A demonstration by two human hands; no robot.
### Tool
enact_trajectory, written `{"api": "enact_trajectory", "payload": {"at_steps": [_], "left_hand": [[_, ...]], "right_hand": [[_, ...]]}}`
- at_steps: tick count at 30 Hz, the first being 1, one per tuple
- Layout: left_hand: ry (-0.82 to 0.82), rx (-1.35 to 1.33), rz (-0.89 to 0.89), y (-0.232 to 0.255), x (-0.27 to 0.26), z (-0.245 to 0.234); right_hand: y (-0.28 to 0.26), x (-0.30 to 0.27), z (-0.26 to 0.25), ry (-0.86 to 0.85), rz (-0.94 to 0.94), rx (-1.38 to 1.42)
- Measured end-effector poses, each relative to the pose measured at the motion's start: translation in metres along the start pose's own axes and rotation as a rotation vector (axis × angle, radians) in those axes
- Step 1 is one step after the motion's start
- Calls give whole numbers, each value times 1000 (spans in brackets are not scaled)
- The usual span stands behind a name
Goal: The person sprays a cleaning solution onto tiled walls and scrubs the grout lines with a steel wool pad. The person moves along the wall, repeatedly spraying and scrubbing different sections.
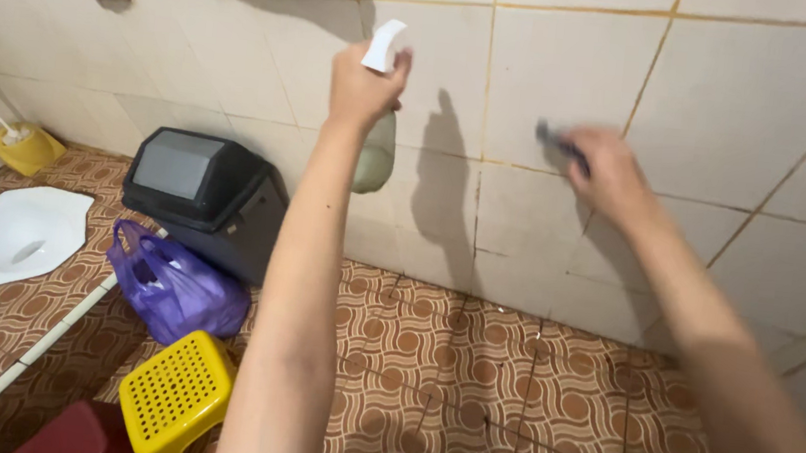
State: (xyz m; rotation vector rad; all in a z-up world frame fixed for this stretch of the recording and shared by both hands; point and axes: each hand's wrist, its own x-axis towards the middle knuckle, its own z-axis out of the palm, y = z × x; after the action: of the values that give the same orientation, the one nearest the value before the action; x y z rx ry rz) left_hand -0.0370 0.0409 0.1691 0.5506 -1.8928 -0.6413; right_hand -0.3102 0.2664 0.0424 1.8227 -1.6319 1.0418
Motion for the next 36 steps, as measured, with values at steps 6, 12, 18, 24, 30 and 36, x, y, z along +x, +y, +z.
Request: {"api": "enact_trajectory", "payload": {"at_steps": [6,12,18,24,30,36], "left_hand": [[-76,130,85,19,-2,8],[-123,211,76,26,2,23],[-64,304,147,-1,1,27],[-94,171,78,-42,-26,5],[-2,-162,-61,-83,-105,-6],[-46,-73,-231,-133,-160,4]], "right_hand": [[-44,136,-20,121,-208,-249],[-72,170,2,69,-277,-453],[-68,172,12,73,-311,-488],[-25,172,13,174,-227,-521],[-8,151,114,185,-229,-695],[-39,52,183,-509,-506,-1035]]}}
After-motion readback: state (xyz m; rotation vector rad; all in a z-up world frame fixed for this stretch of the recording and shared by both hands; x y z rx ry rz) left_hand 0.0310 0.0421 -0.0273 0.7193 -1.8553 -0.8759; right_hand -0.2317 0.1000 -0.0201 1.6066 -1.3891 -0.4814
